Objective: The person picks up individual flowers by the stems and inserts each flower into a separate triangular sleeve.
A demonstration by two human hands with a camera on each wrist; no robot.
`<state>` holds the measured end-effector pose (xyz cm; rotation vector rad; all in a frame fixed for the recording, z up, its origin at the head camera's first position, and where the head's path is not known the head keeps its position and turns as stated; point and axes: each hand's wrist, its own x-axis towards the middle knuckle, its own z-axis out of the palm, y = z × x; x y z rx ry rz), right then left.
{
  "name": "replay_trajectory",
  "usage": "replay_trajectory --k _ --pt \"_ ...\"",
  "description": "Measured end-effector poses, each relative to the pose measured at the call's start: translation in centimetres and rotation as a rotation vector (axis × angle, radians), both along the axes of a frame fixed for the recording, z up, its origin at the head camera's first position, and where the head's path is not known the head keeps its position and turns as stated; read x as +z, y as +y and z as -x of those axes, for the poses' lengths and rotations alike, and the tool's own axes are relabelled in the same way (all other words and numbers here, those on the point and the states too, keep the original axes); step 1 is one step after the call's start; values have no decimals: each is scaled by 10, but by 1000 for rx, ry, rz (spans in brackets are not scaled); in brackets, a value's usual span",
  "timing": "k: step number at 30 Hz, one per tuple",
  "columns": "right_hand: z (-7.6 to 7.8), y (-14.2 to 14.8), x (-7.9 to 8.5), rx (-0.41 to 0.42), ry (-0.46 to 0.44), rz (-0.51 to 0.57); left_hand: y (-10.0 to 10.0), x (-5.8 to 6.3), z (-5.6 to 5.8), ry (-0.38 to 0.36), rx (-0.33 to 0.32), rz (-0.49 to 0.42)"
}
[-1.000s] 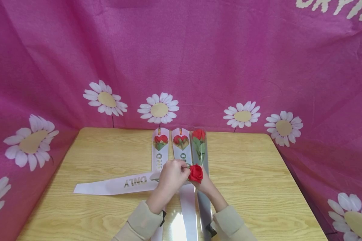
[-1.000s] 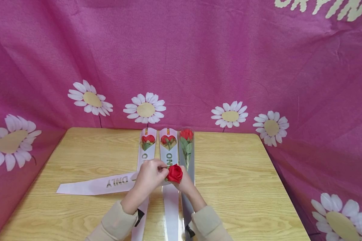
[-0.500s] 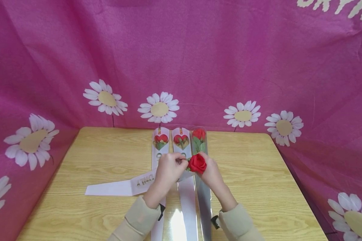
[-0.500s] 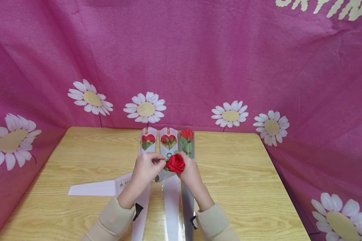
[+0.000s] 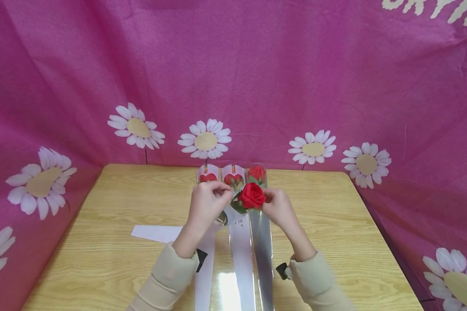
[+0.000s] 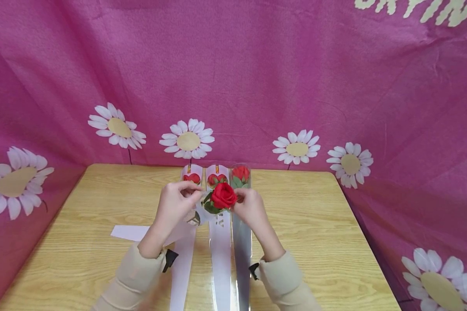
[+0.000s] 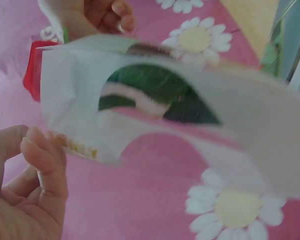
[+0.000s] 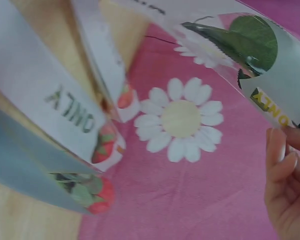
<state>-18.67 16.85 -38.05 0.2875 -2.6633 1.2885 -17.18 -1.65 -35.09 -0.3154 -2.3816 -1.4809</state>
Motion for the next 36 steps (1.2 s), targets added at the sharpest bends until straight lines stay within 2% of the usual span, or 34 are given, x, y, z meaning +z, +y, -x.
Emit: replay_trajectory --k 3,11,16,20,23,25,29,31,34,36 --pt "2 1 9 22 -54 63 -5 11 1 -25 26 60" --pt "5 -7 27 25 -131 164 -18 42 3 -62 40 308" --pt "5 -15 35 11 -133 187 -20 59 3 -143 -2 465" --pt "6 -18 38 9 -104 182 -20 67 4 -188 -49 528" --pt "6 -20 37 14 -77 187 -21 67 6 -175 -76 503" --pt "6 -21 36 23 -55 194 -21 64 9 -156 -87 453" --pt "5 -22 32 40 0 198 -21 54 17 -171 -81 272" --pt "5 -23 29 43 59 193 -22 48 20 -188 -68 178" --pt "4 -23 23 63 205 218 -24 43 23 -176 -49 91" --pt "4 -23 18 93 382 208 -25 41 23 -167 -42 55"
